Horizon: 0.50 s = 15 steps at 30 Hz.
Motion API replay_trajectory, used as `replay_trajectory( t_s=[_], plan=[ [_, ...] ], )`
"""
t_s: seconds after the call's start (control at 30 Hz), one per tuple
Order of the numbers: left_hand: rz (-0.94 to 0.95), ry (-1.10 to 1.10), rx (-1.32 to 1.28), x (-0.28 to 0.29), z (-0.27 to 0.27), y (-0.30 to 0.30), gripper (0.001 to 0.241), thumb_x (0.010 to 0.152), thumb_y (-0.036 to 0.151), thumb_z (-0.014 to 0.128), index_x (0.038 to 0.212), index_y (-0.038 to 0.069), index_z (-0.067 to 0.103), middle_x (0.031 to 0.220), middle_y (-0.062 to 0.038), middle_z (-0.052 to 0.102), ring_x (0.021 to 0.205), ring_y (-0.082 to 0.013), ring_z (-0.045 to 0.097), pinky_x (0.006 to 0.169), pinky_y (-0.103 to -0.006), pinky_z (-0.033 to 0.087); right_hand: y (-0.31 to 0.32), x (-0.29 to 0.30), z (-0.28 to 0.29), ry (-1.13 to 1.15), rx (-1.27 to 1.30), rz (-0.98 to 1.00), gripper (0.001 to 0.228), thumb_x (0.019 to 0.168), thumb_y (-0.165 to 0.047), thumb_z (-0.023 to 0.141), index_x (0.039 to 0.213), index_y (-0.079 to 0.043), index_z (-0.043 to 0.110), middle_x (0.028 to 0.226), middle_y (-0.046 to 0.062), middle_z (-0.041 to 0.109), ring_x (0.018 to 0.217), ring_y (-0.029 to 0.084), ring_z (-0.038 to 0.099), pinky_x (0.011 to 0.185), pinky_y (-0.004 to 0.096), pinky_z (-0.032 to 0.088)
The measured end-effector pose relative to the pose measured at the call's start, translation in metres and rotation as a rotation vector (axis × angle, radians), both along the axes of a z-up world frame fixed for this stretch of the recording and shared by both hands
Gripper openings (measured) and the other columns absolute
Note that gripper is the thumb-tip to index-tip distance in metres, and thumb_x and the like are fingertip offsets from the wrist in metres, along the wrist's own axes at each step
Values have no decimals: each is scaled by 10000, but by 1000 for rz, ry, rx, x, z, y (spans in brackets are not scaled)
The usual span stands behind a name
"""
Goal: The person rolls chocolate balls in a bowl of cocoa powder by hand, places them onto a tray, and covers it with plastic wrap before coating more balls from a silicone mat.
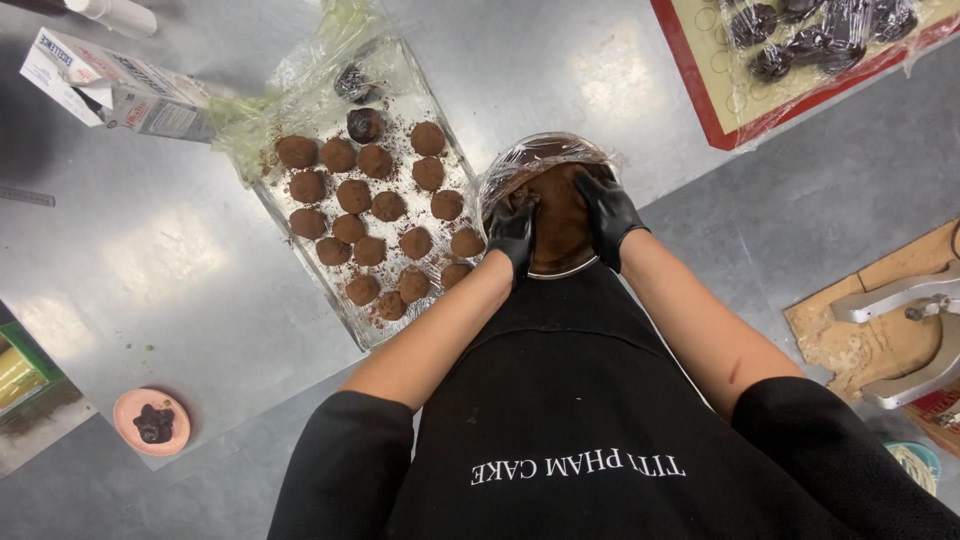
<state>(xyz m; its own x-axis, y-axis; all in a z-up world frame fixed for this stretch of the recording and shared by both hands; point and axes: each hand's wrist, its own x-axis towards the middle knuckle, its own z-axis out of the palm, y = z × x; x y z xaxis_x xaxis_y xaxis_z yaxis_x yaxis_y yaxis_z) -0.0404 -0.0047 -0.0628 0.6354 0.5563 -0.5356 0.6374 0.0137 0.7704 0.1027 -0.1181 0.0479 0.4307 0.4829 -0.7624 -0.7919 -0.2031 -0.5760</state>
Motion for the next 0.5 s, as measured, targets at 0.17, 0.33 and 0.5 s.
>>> replay_trajectory(
  t_s=[0.17,0.33,0.5],
  plan=[
    [469,251,-491,44,105,0,502,1007,392,491,1401,92,569,1324,-197,638,1147,-380,640,957,-489,523,18,-19,-12,110,-310,30,452,1007,-376,619,1292,-30,682,1182,119,738,1009,253,694,889,382,559],
    [574,180,-705,30,110,5,461,1020,396,513,1356,91,596,1282,-155,661,1127,-334,650,934,-437,532,18,-13,10,337,-215,-170,441,1002,-348,529,1331,-82,652,1238,126,710,1074,298,674,922,442,557],
    [731,90,-990,13,102,11,415,1037,400,543,1298,90,630,1228,-101,691,1101,-276,664,904,-371,545,7,-2,84,295,-310,-240,463,1085,-341,565,1459,-74,505,1447,165,540,1280,318,542,1056,484,452]
  ],
)
